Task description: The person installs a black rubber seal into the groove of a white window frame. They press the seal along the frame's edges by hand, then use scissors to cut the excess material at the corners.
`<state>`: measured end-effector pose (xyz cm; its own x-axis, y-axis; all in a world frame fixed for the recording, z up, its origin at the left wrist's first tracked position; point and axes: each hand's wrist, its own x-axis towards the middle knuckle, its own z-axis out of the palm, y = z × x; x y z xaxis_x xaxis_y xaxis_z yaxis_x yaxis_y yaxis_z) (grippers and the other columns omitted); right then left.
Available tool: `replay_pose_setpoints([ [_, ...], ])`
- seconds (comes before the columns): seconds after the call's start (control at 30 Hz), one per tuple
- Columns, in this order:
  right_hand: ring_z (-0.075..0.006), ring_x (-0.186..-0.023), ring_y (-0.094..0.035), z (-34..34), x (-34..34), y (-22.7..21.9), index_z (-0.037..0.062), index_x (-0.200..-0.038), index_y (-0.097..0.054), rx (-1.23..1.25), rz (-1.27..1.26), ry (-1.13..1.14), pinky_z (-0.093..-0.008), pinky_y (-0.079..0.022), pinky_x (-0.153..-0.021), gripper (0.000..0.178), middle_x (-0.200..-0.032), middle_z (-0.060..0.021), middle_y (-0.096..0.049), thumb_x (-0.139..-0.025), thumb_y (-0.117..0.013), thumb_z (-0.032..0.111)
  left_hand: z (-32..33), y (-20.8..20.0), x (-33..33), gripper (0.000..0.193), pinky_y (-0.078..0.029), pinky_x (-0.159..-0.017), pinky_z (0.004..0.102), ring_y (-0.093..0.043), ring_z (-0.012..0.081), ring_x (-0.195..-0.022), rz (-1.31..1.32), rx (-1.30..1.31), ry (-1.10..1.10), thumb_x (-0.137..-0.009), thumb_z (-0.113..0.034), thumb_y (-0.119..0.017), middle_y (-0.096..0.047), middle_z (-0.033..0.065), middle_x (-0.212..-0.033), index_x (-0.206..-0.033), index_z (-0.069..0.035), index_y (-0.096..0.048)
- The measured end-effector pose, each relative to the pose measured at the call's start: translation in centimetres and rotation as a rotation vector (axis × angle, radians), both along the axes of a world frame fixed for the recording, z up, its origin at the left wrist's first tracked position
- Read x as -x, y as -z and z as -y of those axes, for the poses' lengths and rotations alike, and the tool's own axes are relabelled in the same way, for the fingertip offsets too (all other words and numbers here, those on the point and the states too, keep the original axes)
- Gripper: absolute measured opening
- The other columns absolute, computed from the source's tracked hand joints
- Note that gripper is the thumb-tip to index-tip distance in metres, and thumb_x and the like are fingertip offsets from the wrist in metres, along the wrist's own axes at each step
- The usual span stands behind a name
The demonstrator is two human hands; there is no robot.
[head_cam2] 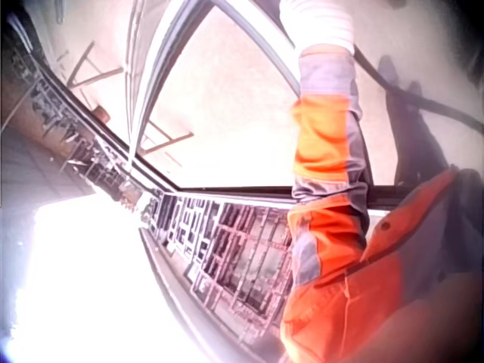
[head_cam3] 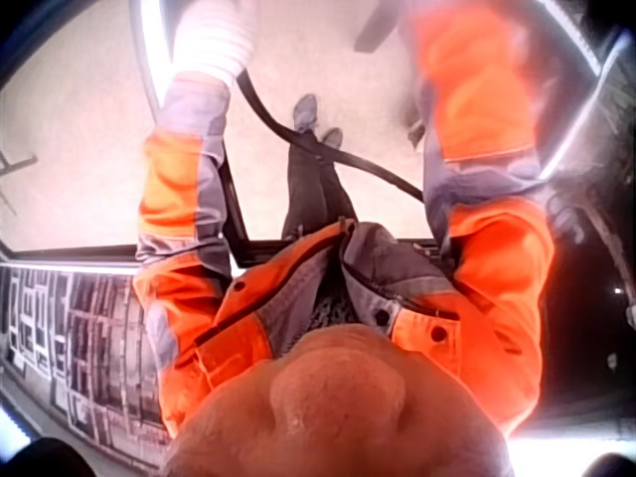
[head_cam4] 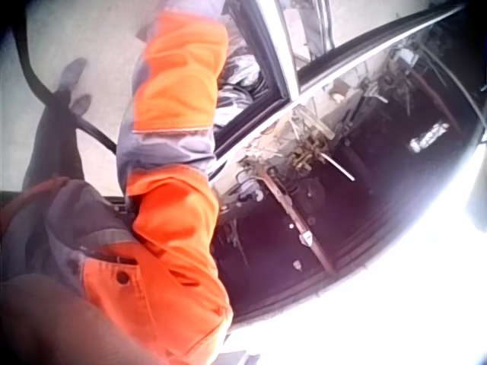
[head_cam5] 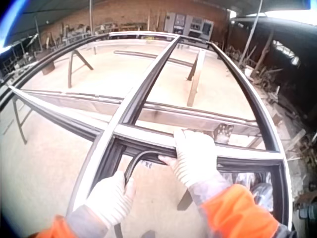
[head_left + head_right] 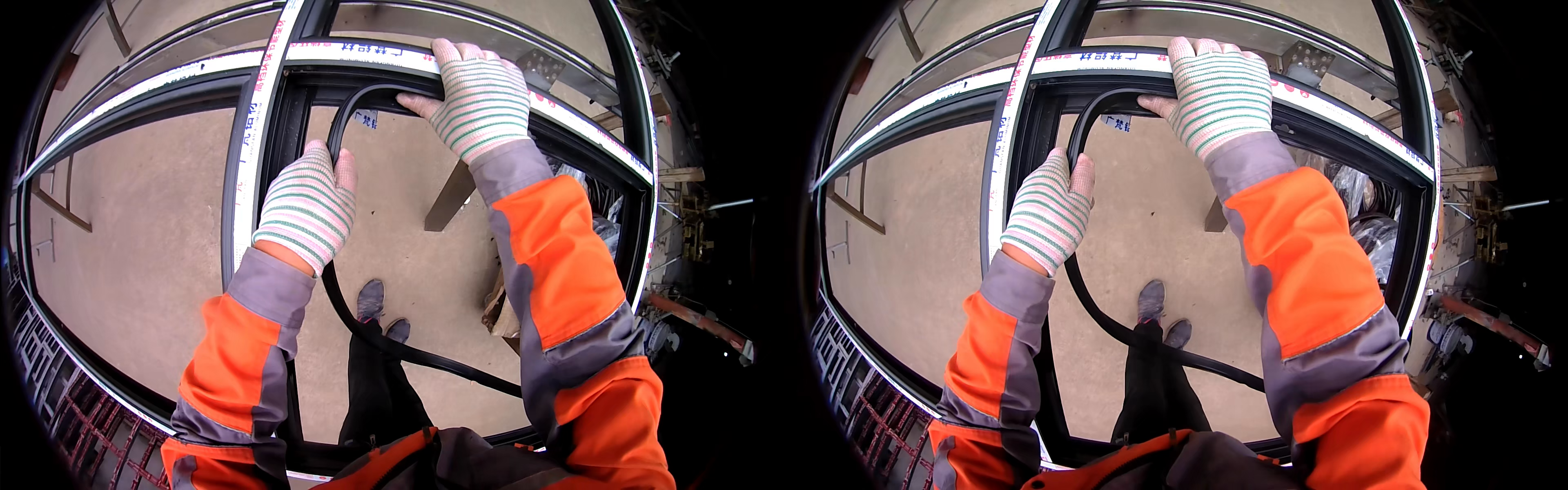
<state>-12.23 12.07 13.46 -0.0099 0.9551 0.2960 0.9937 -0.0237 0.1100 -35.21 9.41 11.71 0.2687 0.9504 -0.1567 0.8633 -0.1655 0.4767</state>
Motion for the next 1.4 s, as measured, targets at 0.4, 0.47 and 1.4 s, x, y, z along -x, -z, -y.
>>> replay_pose_setpoints([
  [0.4, -0.0342, -0.110, -0.070, 0.5, -1.8, -0.2, 0.0109, -0.132, -0.065, 0.062, -0.018, -0.013, -0.0460, -0.054, -0.100, 0.075, -0.114, -0.0129, -0.073, -0.076, -0.089, 0.054, -0.4, 0.6, 0.0, 0.040, -0.052, -0.059, 0.0366, -0.066, 0.0239, -0.060, -0.037, 0.049, 0.000, -0.112, -0.033, -0.054, -0.063, 0.0103, -0.065, -0.104, 0.004, -0.064],
  [0.47, -0.0348, -0.111, -0.070, 2.1, -4.4, -0.7, 0.0111, -0.134, -0.064, 0.098, -0.008, 0.036, -0.0465, -0.054, -0.101, 0.076, -0.117, -0.0138, -0.072, -0.076, -0.089, 0.053, -0.5, 1.0, -0.4, 0.039, -0.052, -0.058, 0.0371, -0.065, 0.0240, -0.059, -0.024, 0.037, 0.029, -0.112, -0.033, -0.053, -0.062, 0.0100, -0.065, -0.104, 0.004, -0.064],
  [1.4, -0.0334, -0.121, -0.064, 5.9, -10.7, -0.3, 0.0095, -0.138, -0.059, 0.066, 0.038, 0.018, -0.0468, -0.047, -0.106, 0.074, -0.123, -0.0134, -0.068, -0.079, -0.088, 0.044, -0.4, 2.1, 0.2, 0.038, -0.050, -0.058, 0.0363, -0.064, 0.0230, -0.058, 0.058, 0.014, 0.003, -0.111, -0.031, -0.054, -0.062, 0.0100, -0.065, -0.105, 0.005, -0.064],
])
